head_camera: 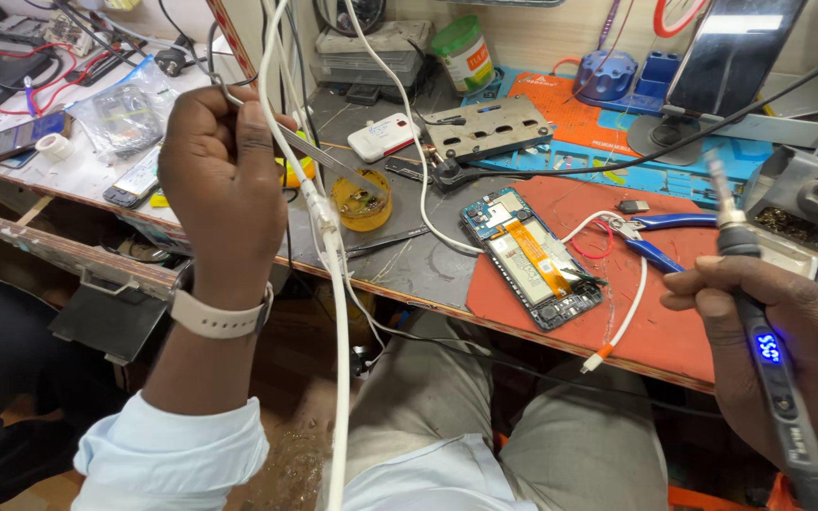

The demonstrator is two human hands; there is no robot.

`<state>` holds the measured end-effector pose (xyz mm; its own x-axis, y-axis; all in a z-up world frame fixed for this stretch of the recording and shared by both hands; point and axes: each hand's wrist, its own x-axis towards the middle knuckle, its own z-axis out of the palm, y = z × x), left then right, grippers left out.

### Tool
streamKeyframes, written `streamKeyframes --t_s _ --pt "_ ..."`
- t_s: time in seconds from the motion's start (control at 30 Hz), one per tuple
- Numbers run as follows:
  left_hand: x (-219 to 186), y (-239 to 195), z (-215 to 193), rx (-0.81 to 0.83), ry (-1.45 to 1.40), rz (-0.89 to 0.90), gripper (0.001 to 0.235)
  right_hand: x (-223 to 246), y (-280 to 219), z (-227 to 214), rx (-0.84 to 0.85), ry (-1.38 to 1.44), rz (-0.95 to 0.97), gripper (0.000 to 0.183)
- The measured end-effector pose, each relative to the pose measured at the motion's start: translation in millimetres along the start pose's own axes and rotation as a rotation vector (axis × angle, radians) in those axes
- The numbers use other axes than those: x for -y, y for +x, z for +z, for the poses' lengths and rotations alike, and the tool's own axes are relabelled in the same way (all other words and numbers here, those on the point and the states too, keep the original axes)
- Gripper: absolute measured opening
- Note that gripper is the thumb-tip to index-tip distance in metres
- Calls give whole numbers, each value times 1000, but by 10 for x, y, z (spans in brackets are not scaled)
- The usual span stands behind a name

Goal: The person uses a soldering iron to apply solder to a small circuit board attached to a disassembled mobile phone. They repeatedly dip the iron into a container of flux and continue soldering the same area.

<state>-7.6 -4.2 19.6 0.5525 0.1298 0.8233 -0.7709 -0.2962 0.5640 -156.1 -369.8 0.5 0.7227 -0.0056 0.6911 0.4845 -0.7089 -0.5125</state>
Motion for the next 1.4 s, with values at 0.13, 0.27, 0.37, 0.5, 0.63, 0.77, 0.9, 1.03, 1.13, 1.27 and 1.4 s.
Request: streamKeyframes --t_s 0.13,0.27,0.37,0.5,0.63,0.77,0.9,1.03,1.13,1.27,1.4 --pt "-83 -72 96 -18 -411 -376 7 53 -2 -15 -36 -38 -5 17" --pt "-274 -373 319 154 -822 -678 13 53 15 -59 -2 -60 -104 33" --pt "-460 -648 659 292 -1066 -1024 17 77 -32 -72 45 177 -49 44" --pt "-666 -884 1067 521 -1258 -1197 17 112 -80 -76 63 539 228 41" --pt "-753 -850 1287 638 -1286 -839 15 131 -78 -171 106 688 377 44" --pt "-798 -702 1343 765 -1314 -505 12 124 -32 -247 161 838 437 48" --pt "-824 -633 1395 792 -1232 -364 13 94 11 -320 217 769 439 50" --pt "-833 -627 1446 740 -1180 -309 15 56 29 -384 258 882 426 52" --pt "-789 -658 1423 705 -1045 -374 21 27 7 -409 235 896 417 55" --pt "-590 -677 1271 622 -313 -165 20 -24 17 -434 130 839 353 57" --pt "-392 -761 1244 604 -68 134 19 -61 79 -430 72 748 256 51"
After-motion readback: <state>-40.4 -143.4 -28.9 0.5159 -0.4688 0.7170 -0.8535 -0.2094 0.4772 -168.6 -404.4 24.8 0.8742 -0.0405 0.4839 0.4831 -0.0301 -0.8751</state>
